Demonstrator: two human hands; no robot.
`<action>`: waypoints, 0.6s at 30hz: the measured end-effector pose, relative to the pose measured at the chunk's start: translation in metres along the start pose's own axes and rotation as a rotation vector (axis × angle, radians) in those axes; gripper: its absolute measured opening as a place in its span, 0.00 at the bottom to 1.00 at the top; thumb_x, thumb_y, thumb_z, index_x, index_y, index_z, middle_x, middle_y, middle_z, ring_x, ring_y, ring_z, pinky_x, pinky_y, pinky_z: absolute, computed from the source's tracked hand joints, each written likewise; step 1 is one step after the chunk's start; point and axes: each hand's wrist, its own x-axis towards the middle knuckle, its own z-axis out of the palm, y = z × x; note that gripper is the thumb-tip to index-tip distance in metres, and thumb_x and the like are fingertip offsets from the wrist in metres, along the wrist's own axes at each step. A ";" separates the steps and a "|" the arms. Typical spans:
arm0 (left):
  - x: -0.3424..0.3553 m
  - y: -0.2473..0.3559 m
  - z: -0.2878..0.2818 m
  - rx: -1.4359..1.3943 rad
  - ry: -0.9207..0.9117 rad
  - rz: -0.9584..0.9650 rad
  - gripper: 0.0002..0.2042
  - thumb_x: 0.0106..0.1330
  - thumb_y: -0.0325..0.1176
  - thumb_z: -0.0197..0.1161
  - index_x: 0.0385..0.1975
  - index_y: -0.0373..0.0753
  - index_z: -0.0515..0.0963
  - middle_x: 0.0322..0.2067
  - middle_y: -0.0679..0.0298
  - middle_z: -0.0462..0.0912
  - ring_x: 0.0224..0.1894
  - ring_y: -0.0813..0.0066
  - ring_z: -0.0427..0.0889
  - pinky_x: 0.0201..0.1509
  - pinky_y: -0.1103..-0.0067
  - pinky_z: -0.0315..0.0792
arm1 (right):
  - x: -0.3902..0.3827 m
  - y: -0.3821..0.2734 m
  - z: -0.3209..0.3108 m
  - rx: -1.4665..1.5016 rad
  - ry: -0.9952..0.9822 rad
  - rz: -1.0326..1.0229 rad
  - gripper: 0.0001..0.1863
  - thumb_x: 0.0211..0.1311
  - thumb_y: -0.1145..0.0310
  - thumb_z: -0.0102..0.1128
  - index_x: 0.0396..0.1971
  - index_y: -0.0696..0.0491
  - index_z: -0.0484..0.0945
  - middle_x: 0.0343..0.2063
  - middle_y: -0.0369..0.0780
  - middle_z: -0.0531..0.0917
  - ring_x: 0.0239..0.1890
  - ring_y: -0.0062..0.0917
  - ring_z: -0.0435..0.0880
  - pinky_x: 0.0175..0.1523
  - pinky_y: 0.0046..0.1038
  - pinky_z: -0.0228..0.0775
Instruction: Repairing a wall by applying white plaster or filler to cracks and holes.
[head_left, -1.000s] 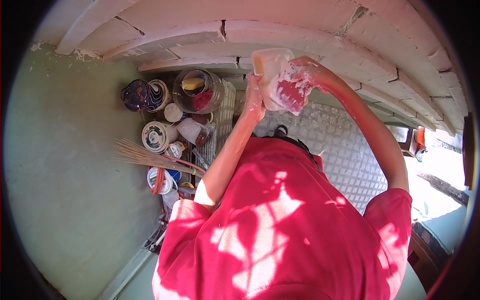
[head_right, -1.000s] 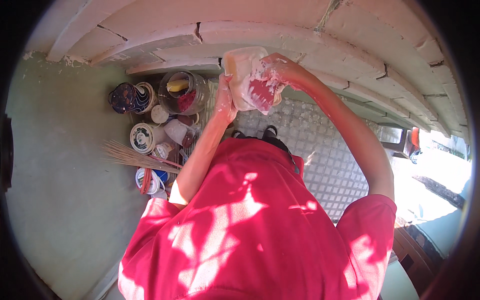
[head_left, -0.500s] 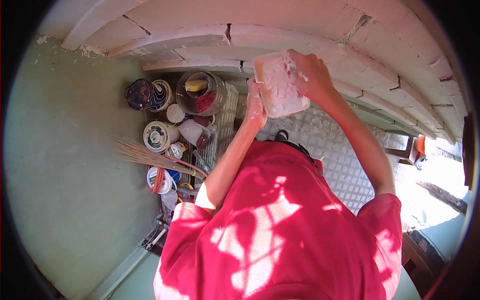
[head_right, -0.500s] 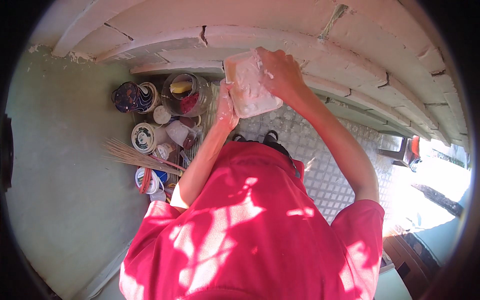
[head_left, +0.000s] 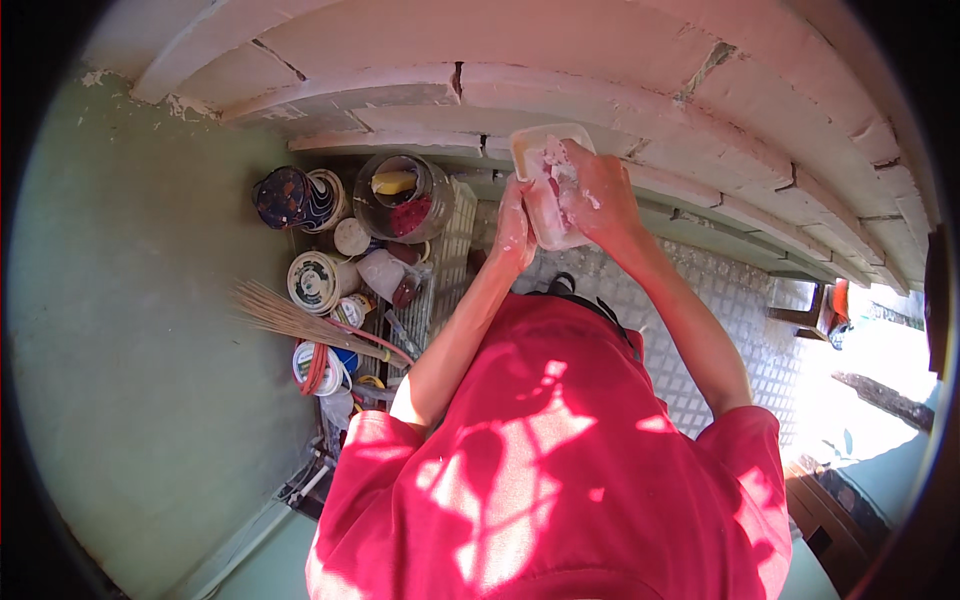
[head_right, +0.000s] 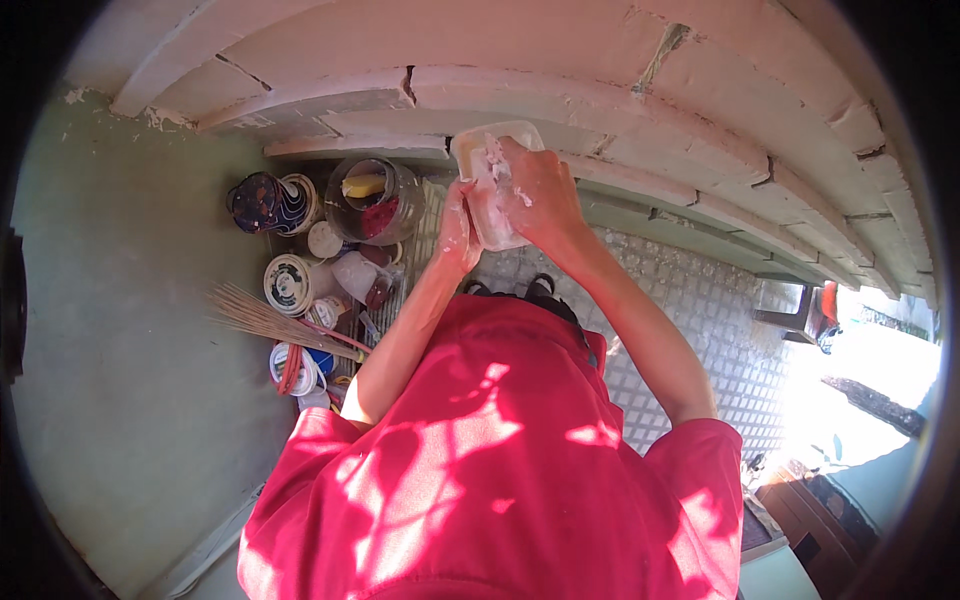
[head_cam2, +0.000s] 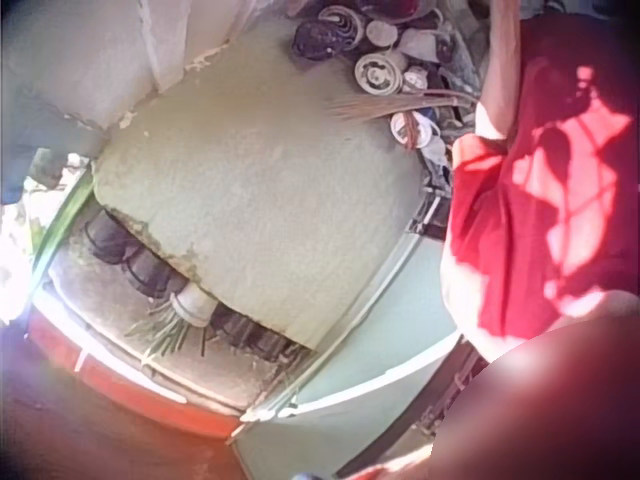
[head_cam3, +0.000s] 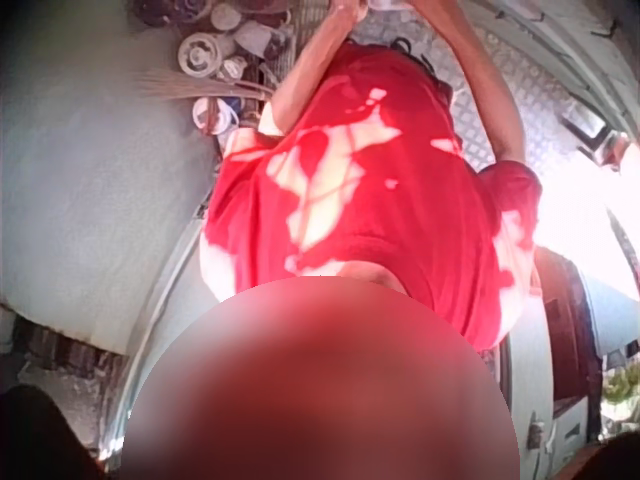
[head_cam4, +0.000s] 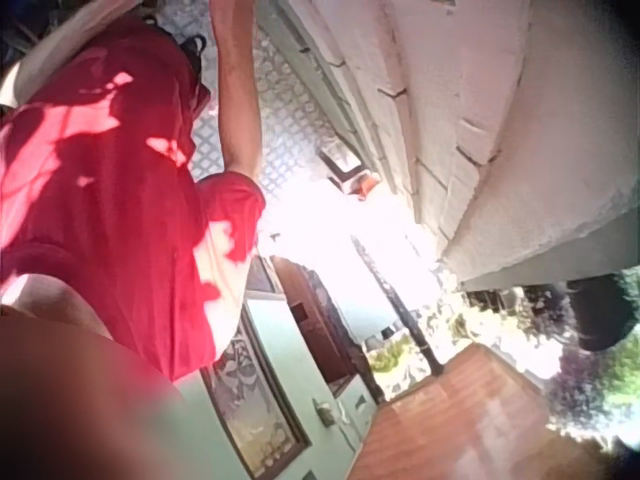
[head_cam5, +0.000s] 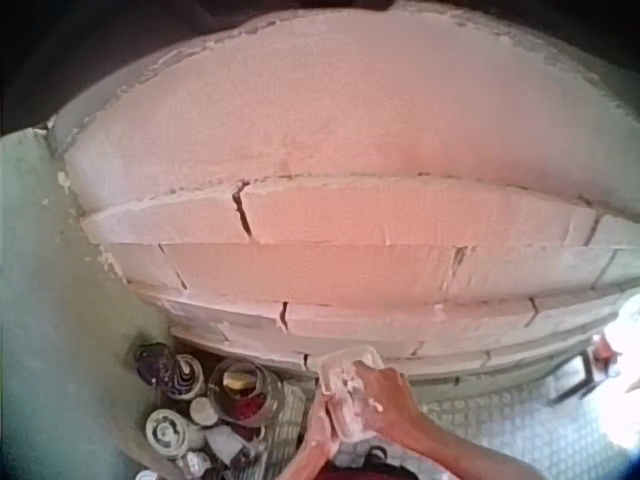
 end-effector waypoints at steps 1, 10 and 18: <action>0.000 -0.001 0.001 -0.007 0.000 0.005 0.20 0.70 0.42 0.45 0.59 0.43 0.63 0.50 0.63 0.74 0.52 0.73 0.75 0.57 0.73 0.72 | -0.001 0.001 0.001 0.027 0.023 -0.032 0.17 0.48 0.68 0.59 0.40 0.56 0.77 0.28 0.52 0.82 0.35 0.52 0.81 0.40 0.47 0.74; -0.004 -0.002 0.006 -0.041 -0.030 0.054 0.22 0.66 0.39 0.48 0.58 0.36 0.66 0.51 0.60 0.77 0.53 0.68 0.78 0.59 0.72 0.71 | -0.008 0.029 0.014 0.375 0.088 0.125 0.17 0.50 0.68 0.58 0.42 0.56 0.80 0.34 0.49 0.85 0.39 0.43 0.84 0.47 0.37 0.74; -0.019 -0.001 0.008 -0.039 -0.029 -0.005 0.18 0.70 0.41 0.46 0.56 0.41 0.66 0.50 0.63 0.75 0.52 0.71 0.76 0.57 0.72 0.72 | -0.013 0.062 0.002 0.620 0.087 0.143 0.18 0.51 0.70 0.59 0.43 0.60 0.79 0.36 0.47 0.85 0.38 0.35 0.84 0.47 0.32 0.73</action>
